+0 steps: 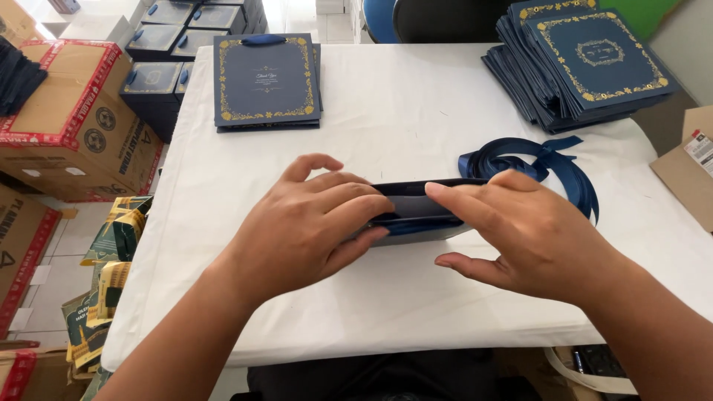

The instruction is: Threading and tying decorative blue ribbons onto blue envelopes or gift bags.

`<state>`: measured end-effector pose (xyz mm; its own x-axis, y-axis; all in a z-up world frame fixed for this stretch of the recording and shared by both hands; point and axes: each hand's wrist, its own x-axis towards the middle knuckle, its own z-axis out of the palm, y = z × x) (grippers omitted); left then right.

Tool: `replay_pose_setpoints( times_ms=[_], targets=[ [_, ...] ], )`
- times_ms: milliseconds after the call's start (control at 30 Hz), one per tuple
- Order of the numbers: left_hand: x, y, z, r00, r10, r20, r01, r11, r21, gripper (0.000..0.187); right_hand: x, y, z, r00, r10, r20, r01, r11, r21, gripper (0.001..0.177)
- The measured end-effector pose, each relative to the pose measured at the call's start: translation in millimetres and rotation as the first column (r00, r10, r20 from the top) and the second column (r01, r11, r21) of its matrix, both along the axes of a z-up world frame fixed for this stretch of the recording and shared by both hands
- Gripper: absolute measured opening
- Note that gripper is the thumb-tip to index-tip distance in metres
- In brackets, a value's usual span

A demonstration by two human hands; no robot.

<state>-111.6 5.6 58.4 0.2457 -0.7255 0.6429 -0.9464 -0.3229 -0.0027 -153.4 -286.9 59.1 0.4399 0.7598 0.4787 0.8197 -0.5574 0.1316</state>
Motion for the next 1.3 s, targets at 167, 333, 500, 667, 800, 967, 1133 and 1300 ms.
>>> replay_pose_setpoints(
  times_ms=[167, 333, 500, 667, 800, 967, 1133, 1300],
  targets=[
    [5.3, -0.9, -4.4, 0.999, 0.012, 0.044, -0.011, 0.999, -0.034, 0.010, -0.4, 6.3, 4.6, 0.963, -0.241, 0.120, 0.258, 0.954, -0.152, 0.081],
    [5.6, -4.8, -9.1, 0.989, 0.050, -0.136, -0.069, 0.987, -0.142, 0.010, -5.3, 5.4, -0.3, 0.937, -0.233, 0.262, 0.219, 0.972, 0.080, 0.062],
    [23.2, -11.7, -17.8, 0.902, 0.084, -0.422, -0.344, 0.731, -0.589, 0.007, -2.2, 0.8, -102.2, 0.925, -0.374, 0.057, 0.060, 0.293, 0.954, 0.076],
    [40.5, -47.3, -48.9, 0.624, -0.336, -0.706, -0.529, 0.484, -0.698, 0.047, -16.1, 26.5, -145.4, 0.808, 0.427, -0.405, 0.563, -0.358, 0.745, 0.099],
    [52.1, -54.7, -68.6, 0.484, -0.424, -0.766, -0.566, 0.516, -0.643, 0.067, -1.0, 3.6, -141.4, 0.960, -0.126, -0.252, 0.279, 0.326, 0.903, 0.053],
    [66.3, -27.1, -77.7, 0.871, 0.011, -0.492, -0.431, 0.497, -0.753, 0.049, 14.7, 41.3, -115.7, 0.943, -0.185, -0.276, 0.258, 0.931, 0.258, 0.074],
    [69.3, -45.4, -102.4, 0.907, 0.204, -0.367, -0.316, 0.907, -0.278, 0.044, 3.0, 45.2, -128.5, 0.824, -0.374, -0.426, 0.338, 0.927, -0.161, 0.122],
    [81.2, -58.2, -141.1, 0.745, 0.578, -0.334, -0.322, 0.750, 0.578, 0.082, 21.2, -9.7, -116.0, 0.899, -0.319, -0.301, 0.403, 0.871, 0.281, 0.047]
  ],
)
